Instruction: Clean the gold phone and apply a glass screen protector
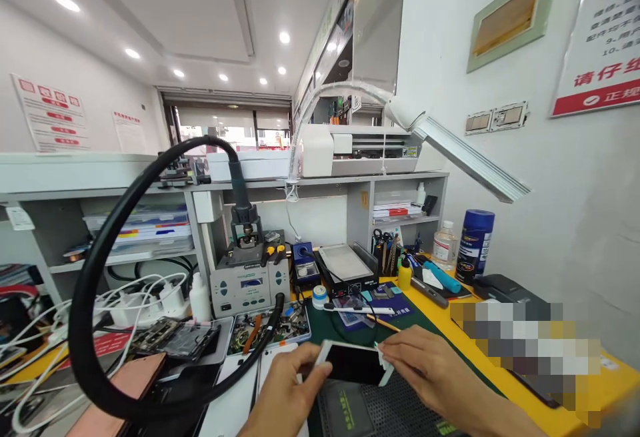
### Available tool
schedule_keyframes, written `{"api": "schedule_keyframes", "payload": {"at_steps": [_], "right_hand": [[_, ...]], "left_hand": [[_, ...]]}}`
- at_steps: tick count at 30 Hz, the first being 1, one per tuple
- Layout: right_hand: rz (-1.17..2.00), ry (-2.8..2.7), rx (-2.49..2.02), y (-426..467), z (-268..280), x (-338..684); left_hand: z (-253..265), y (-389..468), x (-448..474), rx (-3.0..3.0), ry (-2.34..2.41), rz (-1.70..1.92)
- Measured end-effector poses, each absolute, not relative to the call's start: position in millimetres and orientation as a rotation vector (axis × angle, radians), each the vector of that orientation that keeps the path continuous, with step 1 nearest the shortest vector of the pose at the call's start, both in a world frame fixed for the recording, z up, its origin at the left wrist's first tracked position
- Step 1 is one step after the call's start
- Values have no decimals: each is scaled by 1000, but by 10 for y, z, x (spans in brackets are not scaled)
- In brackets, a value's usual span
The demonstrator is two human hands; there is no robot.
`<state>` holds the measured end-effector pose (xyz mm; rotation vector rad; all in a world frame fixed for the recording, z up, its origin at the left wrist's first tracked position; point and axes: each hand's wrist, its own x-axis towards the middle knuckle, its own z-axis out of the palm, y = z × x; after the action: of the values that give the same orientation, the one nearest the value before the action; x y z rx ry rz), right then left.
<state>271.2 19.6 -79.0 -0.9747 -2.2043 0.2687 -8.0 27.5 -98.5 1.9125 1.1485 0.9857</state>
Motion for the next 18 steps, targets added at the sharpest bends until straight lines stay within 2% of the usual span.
{"api": "schedule_keyframes", "payload": {"at_steps": [4,7,12,18], "right_hand": [[439,-2027,-954,251,-793,2404],[514,-1811,-1010,299,-791,2256],[587,-1655,-1026,337,-706,2315],[548,-1904,-881,303,-467,2368]], "left_hand": [[-629,298,-83,1857,1095,1131],[-552,311,12,1826,1061,1194],[-755,320,218,1729,1039,1226],[-982,321,292,1662,992,1250]]}}
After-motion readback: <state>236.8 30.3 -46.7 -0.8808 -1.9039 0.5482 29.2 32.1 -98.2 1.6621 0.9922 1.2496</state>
